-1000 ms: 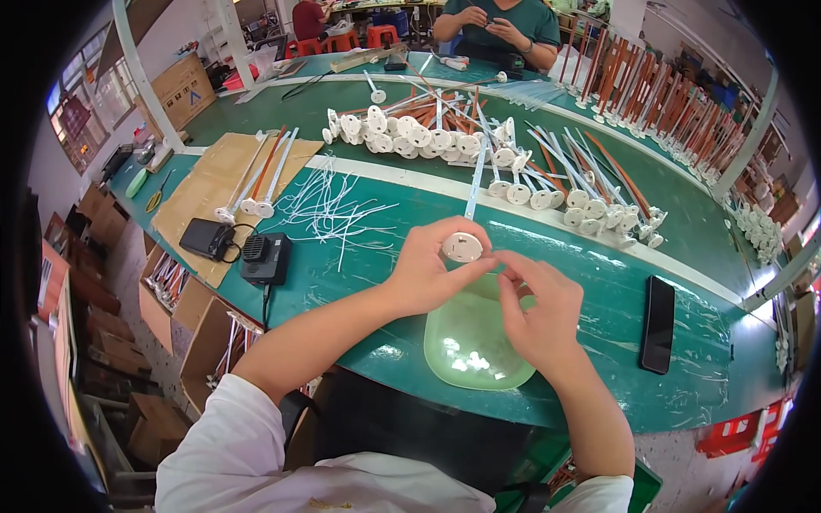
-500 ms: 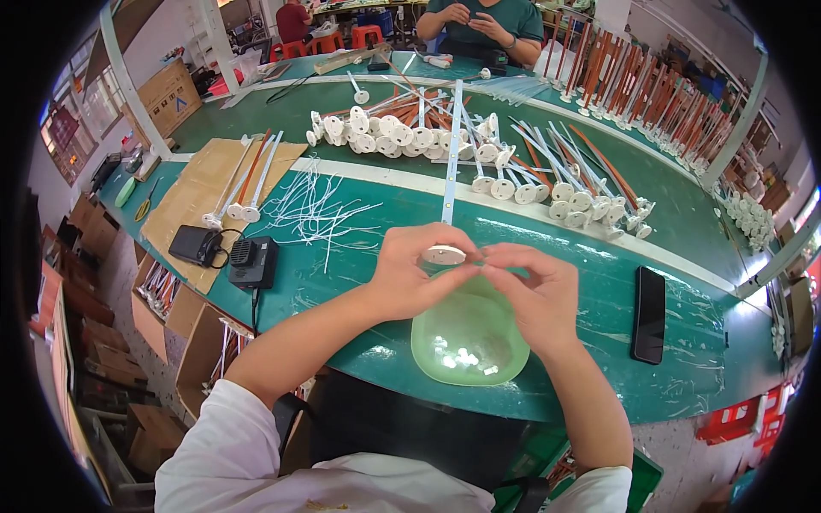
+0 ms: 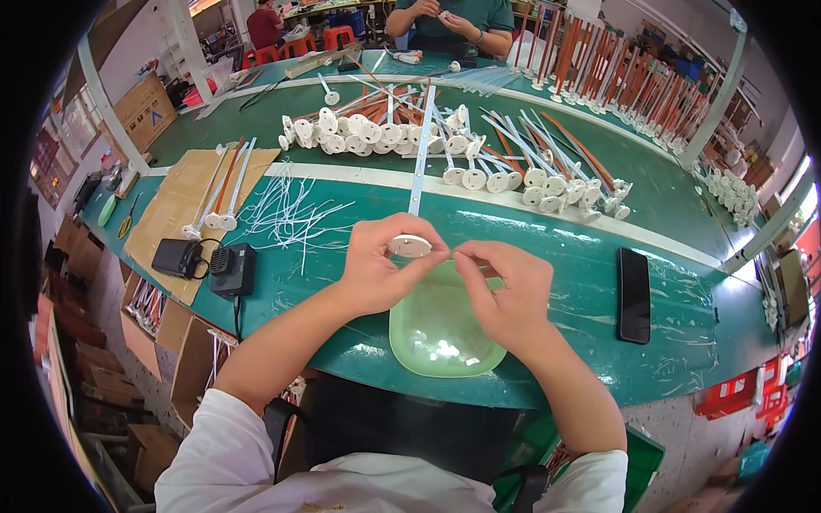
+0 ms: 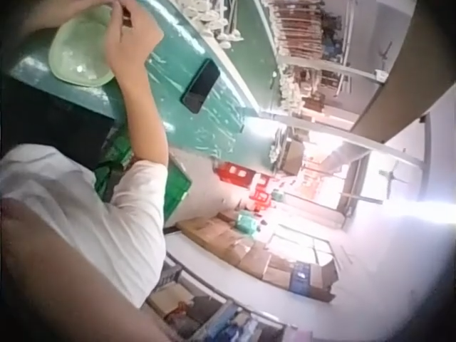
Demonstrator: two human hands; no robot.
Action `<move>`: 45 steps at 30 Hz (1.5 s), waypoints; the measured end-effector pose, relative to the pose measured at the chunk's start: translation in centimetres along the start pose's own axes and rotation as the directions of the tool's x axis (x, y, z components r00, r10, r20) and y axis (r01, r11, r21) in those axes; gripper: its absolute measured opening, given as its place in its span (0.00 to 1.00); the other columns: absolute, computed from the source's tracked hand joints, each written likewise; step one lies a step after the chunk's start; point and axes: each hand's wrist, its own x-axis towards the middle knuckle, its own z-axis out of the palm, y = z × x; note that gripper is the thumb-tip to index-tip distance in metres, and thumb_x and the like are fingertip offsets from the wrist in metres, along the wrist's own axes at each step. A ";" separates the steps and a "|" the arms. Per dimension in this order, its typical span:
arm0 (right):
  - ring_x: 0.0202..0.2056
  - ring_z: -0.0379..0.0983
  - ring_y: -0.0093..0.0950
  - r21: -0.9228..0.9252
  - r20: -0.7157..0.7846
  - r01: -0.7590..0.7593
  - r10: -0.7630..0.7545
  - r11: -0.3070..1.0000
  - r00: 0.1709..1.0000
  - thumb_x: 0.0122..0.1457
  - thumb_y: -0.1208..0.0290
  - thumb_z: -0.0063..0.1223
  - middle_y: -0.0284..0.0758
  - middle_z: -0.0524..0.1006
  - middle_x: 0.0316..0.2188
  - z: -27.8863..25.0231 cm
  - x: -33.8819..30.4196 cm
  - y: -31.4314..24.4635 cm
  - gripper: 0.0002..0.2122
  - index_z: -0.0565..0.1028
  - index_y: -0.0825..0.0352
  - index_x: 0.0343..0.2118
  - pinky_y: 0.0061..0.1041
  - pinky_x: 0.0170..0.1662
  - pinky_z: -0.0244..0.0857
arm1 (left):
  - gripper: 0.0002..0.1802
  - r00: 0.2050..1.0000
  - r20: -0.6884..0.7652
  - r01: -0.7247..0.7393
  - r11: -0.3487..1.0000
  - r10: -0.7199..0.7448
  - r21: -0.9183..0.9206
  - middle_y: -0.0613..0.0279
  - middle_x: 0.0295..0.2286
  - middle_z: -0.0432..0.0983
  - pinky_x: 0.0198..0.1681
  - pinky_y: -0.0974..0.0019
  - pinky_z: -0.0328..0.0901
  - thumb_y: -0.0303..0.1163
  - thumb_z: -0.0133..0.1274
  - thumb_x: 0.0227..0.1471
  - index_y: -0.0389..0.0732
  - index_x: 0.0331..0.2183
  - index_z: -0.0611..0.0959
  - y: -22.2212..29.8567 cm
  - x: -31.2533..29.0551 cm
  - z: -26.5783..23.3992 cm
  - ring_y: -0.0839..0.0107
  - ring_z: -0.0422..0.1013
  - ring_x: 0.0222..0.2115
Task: Assembling lighting fixtures by attaching LED strips to circular plastic bases and bundling them with wire ties.
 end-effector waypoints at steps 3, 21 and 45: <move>0.26 0.80 0.25 -0.055 0.021 0.069 -0.068 0.996 0.997 0.54 0.82 0.57 0.38 0.80 0.26 -0.2 -0.1 -0.1 0.03 0.78 0.74 0.32 0.20 0.31 0.73 | 0.06 1.000 0.012 0.014 1.000 -0.014 0.009 0.62 0.27 0.81 0.32 0.74 0.68 0.20 0.63 0.45 0.36 0.29 0.82 0.1 -0.1 0.0 0.79 0.75 0.28; 0.24 0.79 0.27 -0.186 -0.179 0.321 -0.353 0.929 0.918 0.50 0.85 0.58 0.37 0.80 0.23 0.2 0.0 0.5 0.05 0.78 0.71 0.30 0.21 0.27 0.71 | 0.28 0.948 0.236 0.309 0.790 -0.212 -0.530 0.46 0.55 0.68 0.54 0.61 0.66 0.22 0.46 0.61 0.37 0.62 0.63 0.6 0.2 0.5 0.62 0.70 0.52; 0.27 0.79 0.31 -0.342 -0.192 0.259 -0.337 0.903 0.922 0.53 0.84 0.59 0.39 0.80 0.28 0.9 -0.7 0.6 0.07 0.77 0.71 0.36 0.25 0.33 0.73 | 0.22 0.947 0.191 0.302 0.923 -0.260 -0.239 0.61 0.33 0.80 0.37 0.72 0.71 0.26 0.60 0.52 0.36 0.50 0.79 1.3 1.2 0.5 0.78 0.75 0.33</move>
